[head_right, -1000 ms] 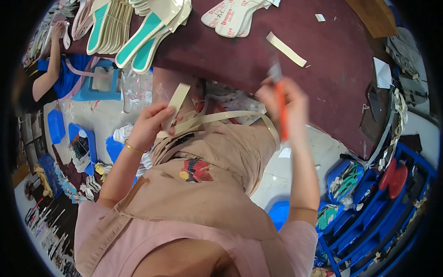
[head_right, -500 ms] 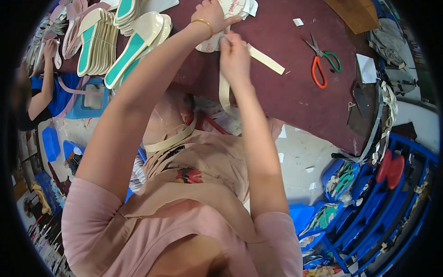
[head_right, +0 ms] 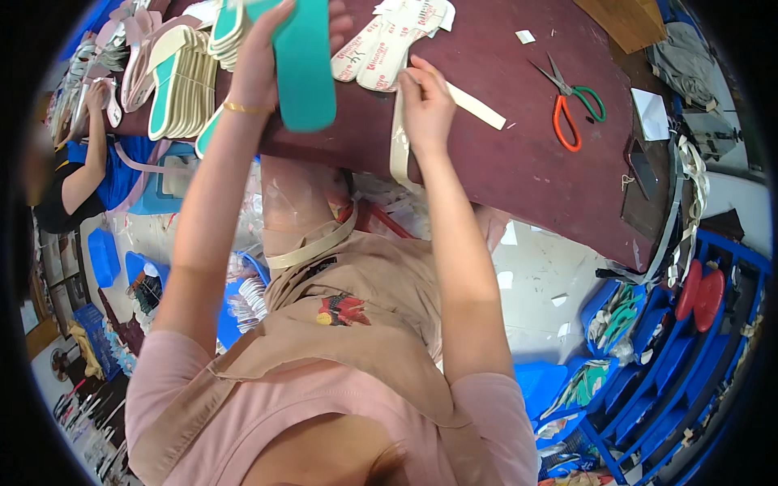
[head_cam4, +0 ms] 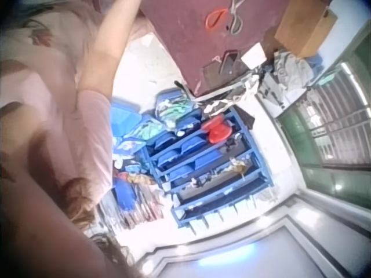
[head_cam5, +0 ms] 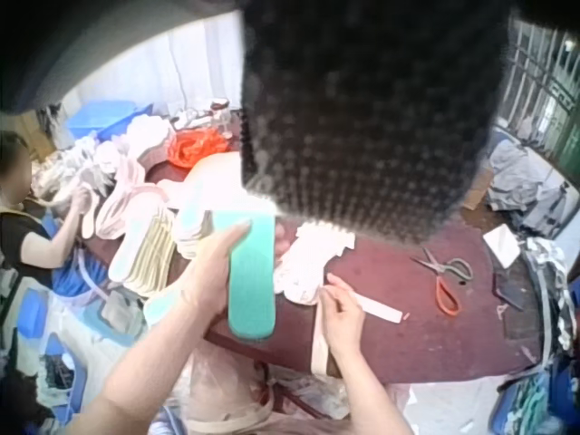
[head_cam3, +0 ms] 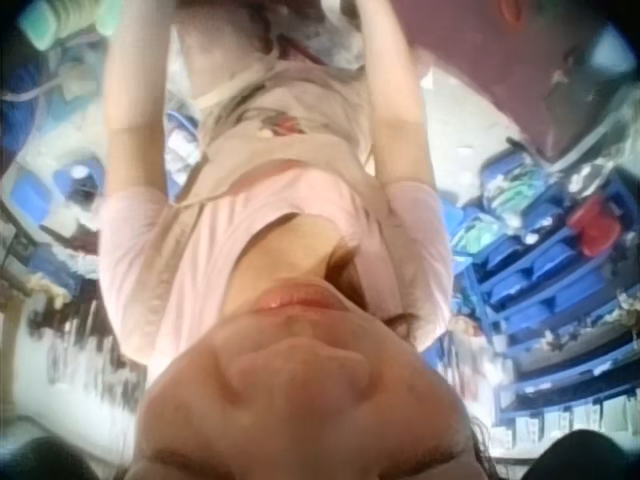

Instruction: Applying and trimming adhesive tape around the edges of shoe insole components.

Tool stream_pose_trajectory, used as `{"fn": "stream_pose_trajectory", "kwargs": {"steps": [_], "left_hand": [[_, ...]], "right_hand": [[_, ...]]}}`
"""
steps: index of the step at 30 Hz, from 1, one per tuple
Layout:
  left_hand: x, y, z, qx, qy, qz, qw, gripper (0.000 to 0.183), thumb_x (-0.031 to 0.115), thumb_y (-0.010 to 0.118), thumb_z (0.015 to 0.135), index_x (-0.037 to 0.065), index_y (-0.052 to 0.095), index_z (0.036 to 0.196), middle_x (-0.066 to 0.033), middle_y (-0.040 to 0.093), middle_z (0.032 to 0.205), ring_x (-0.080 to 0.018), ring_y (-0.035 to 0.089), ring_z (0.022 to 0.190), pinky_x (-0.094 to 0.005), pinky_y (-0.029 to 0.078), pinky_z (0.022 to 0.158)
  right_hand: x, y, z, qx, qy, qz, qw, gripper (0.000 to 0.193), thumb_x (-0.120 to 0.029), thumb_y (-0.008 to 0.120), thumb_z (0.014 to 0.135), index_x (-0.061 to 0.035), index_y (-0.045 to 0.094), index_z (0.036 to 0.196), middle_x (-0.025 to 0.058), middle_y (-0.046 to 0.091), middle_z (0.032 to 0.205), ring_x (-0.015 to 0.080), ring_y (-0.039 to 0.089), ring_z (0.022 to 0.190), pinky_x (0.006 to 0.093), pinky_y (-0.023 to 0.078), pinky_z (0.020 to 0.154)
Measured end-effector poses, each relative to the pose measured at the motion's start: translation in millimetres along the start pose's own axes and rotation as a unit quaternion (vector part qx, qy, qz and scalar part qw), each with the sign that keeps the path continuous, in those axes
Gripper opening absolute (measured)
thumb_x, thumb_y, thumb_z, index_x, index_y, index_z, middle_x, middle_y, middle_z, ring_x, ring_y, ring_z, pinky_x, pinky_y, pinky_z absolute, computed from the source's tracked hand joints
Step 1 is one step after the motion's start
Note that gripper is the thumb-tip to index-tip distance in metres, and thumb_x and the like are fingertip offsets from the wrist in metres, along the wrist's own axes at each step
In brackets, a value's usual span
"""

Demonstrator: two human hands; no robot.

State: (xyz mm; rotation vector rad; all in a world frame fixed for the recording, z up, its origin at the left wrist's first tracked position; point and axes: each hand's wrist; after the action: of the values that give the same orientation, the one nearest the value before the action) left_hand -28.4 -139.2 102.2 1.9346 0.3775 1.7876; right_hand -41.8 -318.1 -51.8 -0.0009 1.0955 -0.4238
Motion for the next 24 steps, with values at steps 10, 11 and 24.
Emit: {"fn": "stream_pose_trajectory", "kwargs": {"steps": [10, 11, 24], "left_hand": [[-62.6, -30.2, -100.0, 0.061, -0.132, 0.074, 0.987, 0.03, 0.026, 0.063, 0.085, 0.001, 0.06, 0.101, -0.0084, 0.065, 0.087, -0.0091, 0.059, 0.07, -0.0237, 0.048, 0.06], [-66.2, -26.2, -104.0, 0.073, -0.063, 0.112, 0.989, 0.029, 0.024, 0.066, 0.083, -0.001, 0.063, 0.097, -0.007, 0.066, 0.081, -0.0068, 0.058, 0.068, -0.0227, 0.047, 0.059], [-64.6, -29.9, -111.8, 0.099, 0.024, 0.237, 0.966, 0.03, 0.019, 0.073, 0.076, -0.003, 0.063, 0.094, -0.0044, 0.065, 0.087, -0.0092, 0.059, 0.074, -0.024, 0.048, 0.063]], "right_hand": [[-109.3, -32.9, -23.2, -0.239, 0.149, 0.153, 0.947, 0.017, -0.015, 0.062, 0.085, 0.0002, 0.064, 0.093, -0.001, 0.056, 0.072, 0.0057, 0.049, 0.054, 0.0191, 0.038, 0.046], [-117.2, -35.1, -21.2, -0.27, 0.288, 0.193, 0.898, 0.018, -0.016, 0.062, 0.086, 0.0002, 0.064, 0.093, -0.0024, 0.055, 0.07, 0.0047, 0.047, 0.053, 0.018, 0.036, 0.045], [-118.4, -34.3, -45.1, -0.11, 0.538, 0.624, 0.556, 0.02, -0.019, 0.057, 0.089, -0.0014, 0.06, 0.099, 0.0028, 0.056, 0.075, 0.0019, 0.037, 0.047, 0.0156, 0.027, 0.037]]}}
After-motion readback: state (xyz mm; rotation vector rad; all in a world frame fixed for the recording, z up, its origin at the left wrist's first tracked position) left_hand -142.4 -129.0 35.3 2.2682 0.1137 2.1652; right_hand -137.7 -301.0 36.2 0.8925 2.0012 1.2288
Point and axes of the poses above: each hand's wrist, its own z-axis towards the middle knuckle, its own y-axis out of the palm, x = y × z
